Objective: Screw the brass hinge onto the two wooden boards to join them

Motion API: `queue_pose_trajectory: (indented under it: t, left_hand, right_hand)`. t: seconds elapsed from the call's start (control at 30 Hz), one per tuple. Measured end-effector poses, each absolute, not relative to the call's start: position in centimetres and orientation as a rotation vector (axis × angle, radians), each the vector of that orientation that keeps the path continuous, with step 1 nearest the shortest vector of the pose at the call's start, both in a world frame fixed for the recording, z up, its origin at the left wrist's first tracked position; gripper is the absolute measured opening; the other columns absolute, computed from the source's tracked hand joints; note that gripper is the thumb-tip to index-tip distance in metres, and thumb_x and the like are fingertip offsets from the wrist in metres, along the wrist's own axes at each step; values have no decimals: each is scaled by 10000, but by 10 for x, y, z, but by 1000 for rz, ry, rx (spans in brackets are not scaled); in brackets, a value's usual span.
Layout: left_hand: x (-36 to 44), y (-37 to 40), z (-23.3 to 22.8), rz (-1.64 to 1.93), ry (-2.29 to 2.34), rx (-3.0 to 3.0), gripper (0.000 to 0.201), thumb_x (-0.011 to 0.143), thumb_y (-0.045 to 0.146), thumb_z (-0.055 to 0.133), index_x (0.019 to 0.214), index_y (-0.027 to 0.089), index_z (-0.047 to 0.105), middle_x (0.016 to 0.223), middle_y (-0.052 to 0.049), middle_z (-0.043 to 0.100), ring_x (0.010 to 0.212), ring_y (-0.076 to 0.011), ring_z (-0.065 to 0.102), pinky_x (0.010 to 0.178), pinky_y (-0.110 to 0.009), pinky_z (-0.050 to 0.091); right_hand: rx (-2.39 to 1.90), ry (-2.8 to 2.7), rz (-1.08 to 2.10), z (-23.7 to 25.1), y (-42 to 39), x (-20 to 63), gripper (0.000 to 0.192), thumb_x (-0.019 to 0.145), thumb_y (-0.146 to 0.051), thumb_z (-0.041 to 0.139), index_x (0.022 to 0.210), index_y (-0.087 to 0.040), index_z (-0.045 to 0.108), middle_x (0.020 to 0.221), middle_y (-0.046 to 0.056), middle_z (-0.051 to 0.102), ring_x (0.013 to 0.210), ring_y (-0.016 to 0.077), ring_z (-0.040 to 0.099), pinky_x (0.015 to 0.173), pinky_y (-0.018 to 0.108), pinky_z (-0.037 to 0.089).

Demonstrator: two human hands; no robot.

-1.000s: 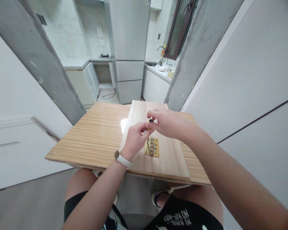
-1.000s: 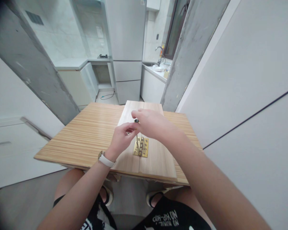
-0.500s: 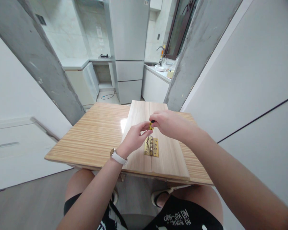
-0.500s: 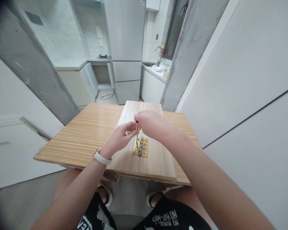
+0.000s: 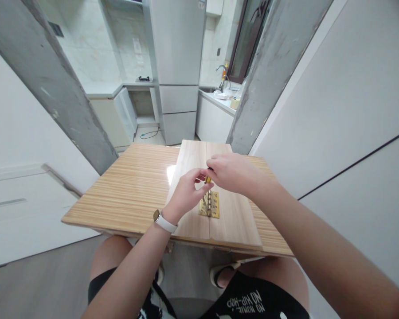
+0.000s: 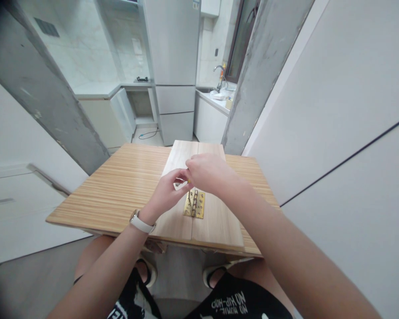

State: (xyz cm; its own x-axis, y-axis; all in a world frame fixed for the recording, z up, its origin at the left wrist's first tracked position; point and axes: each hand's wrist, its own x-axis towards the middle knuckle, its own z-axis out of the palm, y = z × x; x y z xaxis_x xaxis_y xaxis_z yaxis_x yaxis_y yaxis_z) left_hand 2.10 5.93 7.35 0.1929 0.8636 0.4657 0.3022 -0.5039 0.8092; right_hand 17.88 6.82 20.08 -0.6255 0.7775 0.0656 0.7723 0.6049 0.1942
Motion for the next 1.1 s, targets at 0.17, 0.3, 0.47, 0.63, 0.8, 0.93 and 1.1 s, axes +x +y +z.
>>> queue_pose_trajectory:
  t: [0.17,0.3,0.47,0.63,0.8,0.93,1.1]
  left_hand:
    - [21,56,77,1316,1100,1902,149,905,194,744,1050,220,719,1050,-48,745,938,-189,685,845,-342,577]
    - [24,55,77,1364,1153,1874,169,883,242,786,1032,208,714,1003,-51,738,895,-189,680,789,-330,583]
    - [31,55,73,1393,1171,1858,156,873,275,799,980,201,712,946,-49,740,862,-192,692,758,-320,582]
    - [35,57,70,1448,1226,1859,76,888,239,759,896,194,699,851,-29,727,777,-169,669,715,-294,559]
    - [31,59,70,1451,1219,1839,51,888,234,748,884,193,717,819,-19,728,731,-156,666,691,-283,549]
    - [28,58,73,1440,1187,1842,122,899,299,761,850,199,712,822,-16,729,750,-160,669,719,-297,558]
    - [26,59,72,1437,1201,1809,150,873,305,792,824,201,696,837,-17,734,771,-171,677,735,-313,565]
  right_hand:
    - [1408,2664,361,202,68,174,459,1081,-351,417,945,-135,799,990,166,798,902,273,727,665,341,377]
    - [1590,2581,378,193,73,171,524,1069,-426,404,956,-144,832,950,184,801,918,292,739,727,346,433]
    - [1825,2475,353,182,76,167,575,1071,-466,357,1038,-159,842,957,191,803,957,298,749,802,352,476]
    - [1941,2438,358,179,71,158,624,1079,-505,320,1062,-146,830,982,205,795,975,309,749,814,358,490]
    - [1799,2555,282,187,68,163,687,1056,-649,338,940,-151,797,944,196,783,937,310,737,752,356,471]
    - [1548,2828,31,201,67,178,274,1026,-378,563,1108,-180,733,1116,123,775,942,237,703,734,313,440]
    - [1317,2955,-168,207,68,188,204,952,-74,581,997,-189,743,1011,76,758,909,179,658,732,276,405]
